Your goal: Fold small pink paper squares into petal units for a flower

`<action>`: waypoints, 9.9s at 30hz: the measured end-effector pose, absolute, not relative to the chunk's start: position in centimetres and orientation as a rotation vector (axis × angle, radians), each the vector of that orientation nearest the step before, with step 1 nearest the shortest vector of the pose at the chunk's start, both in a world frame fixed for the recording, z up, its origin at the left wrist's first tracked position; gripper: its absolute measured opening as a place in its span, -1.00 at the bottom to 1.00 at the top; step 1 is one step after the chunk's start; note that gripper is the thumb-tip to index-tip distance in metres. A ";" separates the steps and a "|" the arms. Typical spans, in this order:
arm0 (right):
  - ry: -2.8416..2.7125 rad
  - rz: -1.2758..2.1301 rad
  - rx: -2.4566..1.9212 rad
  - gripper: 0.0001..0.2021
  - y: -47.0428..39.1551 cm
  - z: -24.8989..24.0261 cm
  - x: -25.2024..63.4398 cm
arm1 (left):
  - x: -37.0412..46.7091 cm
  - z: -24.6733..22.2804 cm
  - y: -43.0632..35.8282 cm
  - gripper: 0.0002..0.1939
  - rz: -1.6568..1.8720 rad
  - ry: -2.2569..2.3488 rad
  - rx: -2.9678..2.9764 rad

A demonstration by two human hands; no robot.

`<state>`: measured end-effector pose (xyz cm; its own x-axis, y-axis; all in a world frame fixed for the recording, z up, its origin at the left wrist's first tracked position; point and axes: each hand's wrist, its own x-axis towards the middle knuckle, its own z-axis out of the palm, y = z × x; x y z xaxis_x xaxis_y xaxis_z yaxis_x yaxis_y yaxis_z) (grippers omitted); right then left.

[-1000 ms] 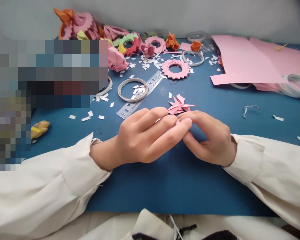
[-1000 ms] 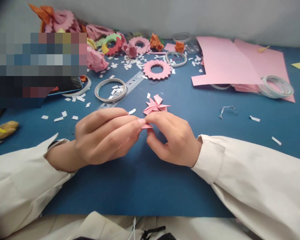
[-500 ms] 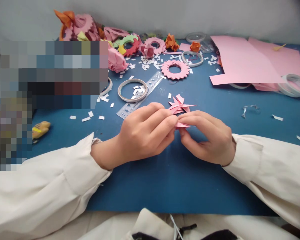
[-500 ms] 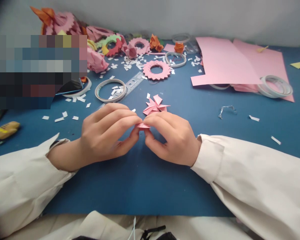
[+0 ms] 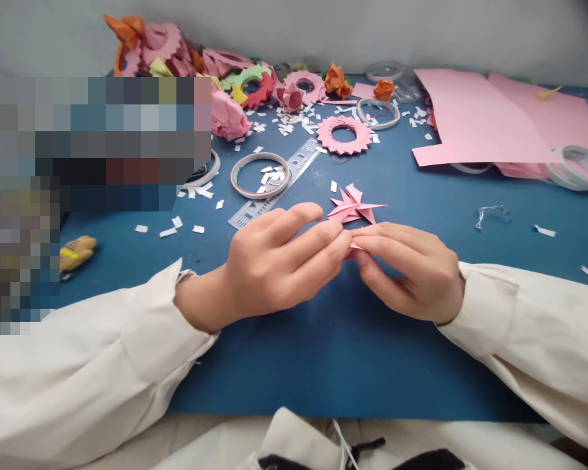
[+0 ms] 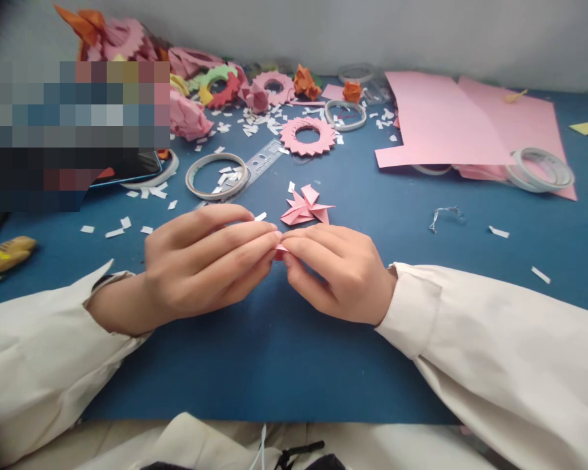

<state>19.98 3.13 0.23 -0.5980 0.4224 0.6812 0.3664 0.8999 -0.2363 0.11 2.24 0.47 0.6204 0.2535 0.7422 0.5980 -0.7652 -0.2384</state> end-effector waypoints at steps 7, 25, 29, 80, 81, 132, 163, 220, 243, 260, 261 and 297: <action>-2.277 0.024 -0.546 -0.89 3.1 0.2 20.0 | -0.4 0.9 2.4 -0.88 -0.883 -0.565 -2.340; -2.326 0.024 -0.502 -0.85 3.4 0.1 20.3 | -0.6 1.2 2.1 -0.80 -0.966 -0.688 -2.484; -2.348 0.036 -0.524 -0.88 3.4 0.1 20.2 | -0.7 1.1 2.1 -0.83 -0.942 -0.649 -2.557; -2.356 -0.060 -0.713 -0.91 6.6 -0.1 21.5 | -0.4 0.4 3.2 -0.88 -1.199 -1.162 -2.955; -2.357 -0.056 -0.712 -0.90 6.6 -0.1 21.5 | -0.4 0.5 3.2 -0.88 -1.225 -1.197 -2.955; -2.567 0.180 -0.355 -0.86 6.6 -0.3 21.3 | -1.7 1.2 4.1 -0.72 -0.509 -1.324 -2.287; -2.532 0.164 -0.437 -0.37 5.3 0.1 20.4 | -1.0 0.7 3.3 -0.92 -1.095 -0.946 -2.771; -2.325 0.087 -0.045 -0.83 2.8 2.7 20.4 | 2.0 3.1 -2.4 -0.81 -1.347 -1.326 -3.068; -2.277 0.147 -0.034 -0.84 2.8 2.2 20.4 | 0.9 4.0 -1.7 -0.79 -1.446 -1.484 -3.238; -2.416 -0.004 -0.056 -0.68 3.5 1.1 21.4 | -1.1 1.4 3.4 -0.80 -0.399 -1.419 -2.403; -2.434 -0.012 -0.059 -0.66 3.5 1.2 21.4 | -1.1 1.5 3.3 -0.78 -0.480 -1.461 -2.414; -2.318 0.160 -0.336 -0.41 4.4 0.5 21.1 | -0.8 2.1 1.7 -0.90 -0.615 -1.298 -2.475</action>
<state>21.06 4.37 0.46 -0.6662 0.2891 0.6875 0.1918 0.9572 -0.2166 -0.83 1.67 2.06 0.5059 0.7098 0.4901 0.8287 -0.5577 -0.0478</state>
